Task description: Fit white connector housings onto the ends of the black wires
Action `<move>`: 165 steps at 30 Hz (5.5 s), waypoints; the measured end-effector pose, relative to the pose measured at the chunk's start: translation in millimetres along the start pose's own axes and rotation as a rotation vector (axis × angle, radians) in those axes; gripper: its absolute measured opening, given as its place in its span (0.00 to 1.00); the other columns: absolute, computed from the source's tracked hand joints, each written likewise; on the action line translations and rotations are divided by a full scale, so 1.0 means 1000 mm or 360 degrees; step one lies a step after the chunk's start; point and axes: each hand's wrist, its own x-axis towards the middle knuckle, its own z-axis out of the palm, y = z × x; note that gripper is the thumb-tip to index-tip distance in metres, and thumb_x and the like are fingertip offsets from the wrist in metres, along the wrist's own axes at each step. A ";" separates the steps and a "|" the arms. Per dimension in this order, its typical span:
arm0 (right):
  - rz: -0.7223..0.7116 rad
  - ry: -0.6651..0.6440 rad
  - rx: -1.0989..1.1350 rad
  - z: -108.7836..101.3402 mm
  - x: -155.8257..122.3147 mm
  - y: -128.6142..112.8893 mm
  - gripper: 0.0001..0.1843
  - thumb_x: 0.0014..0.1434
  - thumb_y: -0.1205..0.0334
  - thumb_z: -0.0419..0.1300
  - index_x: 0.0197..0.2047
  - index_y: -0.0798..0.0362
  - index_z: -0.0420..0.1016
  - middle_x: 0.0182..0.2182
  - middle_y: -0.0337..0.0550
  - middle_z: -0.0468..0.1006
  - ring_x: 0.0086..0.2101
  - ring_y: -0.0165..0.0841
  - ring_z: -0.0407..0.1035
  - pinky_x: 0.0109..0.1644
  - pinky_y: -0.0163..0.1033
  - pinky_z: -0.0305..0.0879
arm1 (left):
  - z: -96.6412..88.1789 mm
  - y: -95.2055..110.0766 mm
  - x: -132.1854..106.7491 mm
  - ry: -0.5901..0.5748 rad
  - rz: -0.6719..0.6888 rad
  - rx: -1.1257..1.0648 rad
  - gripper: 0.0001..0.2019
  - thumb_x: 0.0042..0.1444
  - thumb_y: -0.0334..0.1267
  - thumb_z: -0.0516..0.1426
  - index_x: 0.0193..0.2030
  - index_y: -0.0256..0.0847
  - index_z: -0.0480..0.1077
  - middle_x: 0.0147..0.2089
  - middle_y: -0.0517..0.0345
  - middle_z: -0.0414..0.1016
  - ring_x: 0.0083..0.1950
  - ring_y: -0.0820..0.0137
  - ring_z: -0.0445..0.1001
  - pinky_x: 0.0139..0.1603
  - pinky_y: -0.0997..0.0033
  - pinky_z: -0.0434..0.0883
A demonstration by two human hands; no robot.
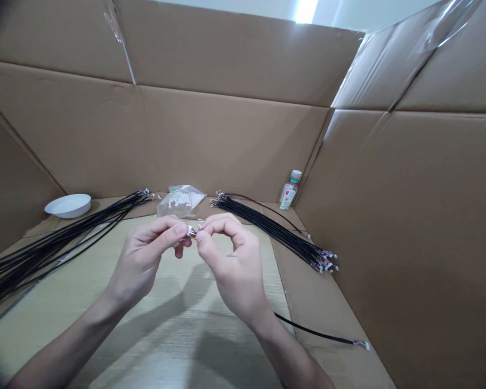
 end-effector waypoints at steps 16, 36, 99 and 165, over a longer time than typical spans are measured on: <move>-0.0239 0.0078 -0.0411 0.001 -0.001 -0.007 0.10 0.65 0.71 0.62 0.32 0.49 0.73 0.37 0.38 0.76 0.42 0.34 0.71 0.50 0.43 0.64 | 0.005 -0.002 -0.002 -0.0002 0.0149 0.0090 0.12 0.66 0.39 0.61 0.30 0.42 0.77 0.28 0.63 0.70 0.31 0.76 0.69 0.32 0.79 0.71; -0.0366 -0.0105 -0.0181 -0.004 0.004 0.005 0.07 0.66 0.70 0.64 0.36 0.50 0.75 0.39 0.39 0.76 0.43 0.33 0.71 0.48 0.41 0.68 | 0.000 0.004 -0.002 -0.0042 0.0099 0.0001 0.12 0.67 0.38 0.61 0.30 0.41 0.77 0.27 0.64 0.73 0.30 0.77 0.70 0.32 0.80 0.71; 0.0024 -0.0321 0.0035 -0.005 0.008 0.006 0.07 0.64 0.65 0.66 0.32 0.50 0.77 0.38 0.40 0.76 0.44 0.35 0.72 0.53 0.44 0.66 | -0.040 0.016 0.015 -0.0402 0.0022 0.0357 0.10 0.67 0.44 0.63 0.52 0.48 0.79 0.51 0.56 0.79 0.52 0.67 0.77 0.50 0.72 0.73; -0.0341 -0.0348 -0.0274 -0.001 0.005 0.011 0.08 0.66 0.71 0.61 0.35 0.51 0.69 0.39 0.40 0.72 0.42 0.32 0.70 0.45 0.38 0.67 | -0.032 0.008 0.017 -0.0324 -0.0441 -0.0347 0.21 0.55 0.33 0.71 0.44 0.41 0.63 0.28 0.69 0.76 0.27 0.81 0.72 0.29 0.85 0.70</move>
